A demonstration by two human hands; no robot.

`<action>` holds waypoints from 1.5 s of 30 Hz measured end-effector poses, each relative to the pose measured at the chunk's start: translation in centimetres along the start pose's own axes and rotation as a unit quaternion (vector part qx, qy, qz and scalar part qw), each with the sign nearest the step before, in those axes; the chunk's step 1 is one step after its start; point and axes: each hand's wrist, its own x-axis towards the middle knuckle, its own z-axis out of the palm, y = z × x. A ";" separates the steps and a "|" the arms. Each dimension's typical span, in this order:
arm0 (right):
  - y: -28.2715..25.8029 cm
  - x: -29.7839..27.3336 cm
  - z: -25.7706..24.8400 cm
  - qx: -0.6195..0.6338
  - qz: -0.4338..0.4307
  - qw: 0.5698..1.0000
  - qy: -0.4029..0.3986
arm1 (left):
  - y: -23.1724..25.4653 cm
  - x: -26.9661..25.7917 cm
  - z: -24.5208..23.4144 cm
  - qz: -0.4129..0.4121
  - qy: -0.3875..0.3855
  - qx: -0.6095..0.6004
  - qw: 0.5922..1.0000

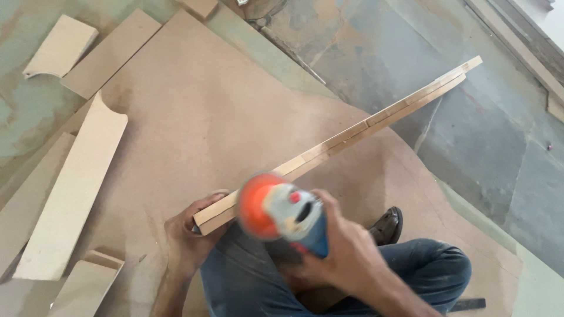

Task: The person sands the edges and surfaces of curved and straight wooden pieces using a hand-held power sander while sitting on the floor.

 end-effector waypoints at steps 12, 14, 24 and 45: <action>1.3 0.5 -0.1 -0.020 0.013 0.998 0.058 | 0.7 0.2 0.0 0.003 -0.006 0.022 1.000; -0.6 -0.5 1.0 -0.027 0.018 0.999 0.007 | 0.1 0.0 0.1 0.010 -0.010 -0.048 0.999; -1.3 -0.7 1.4 -0.035 -0.012 0.999 -0.010 | 0.0 0.0 -0.3 0.035 -0.009 -0.042 0.998; -3.1 -1.4 2.6 -0.032 -0.079 0.994 -0.074 | -1.3 -0.5 -0.9 0.022 -0.029 -0.047 0.998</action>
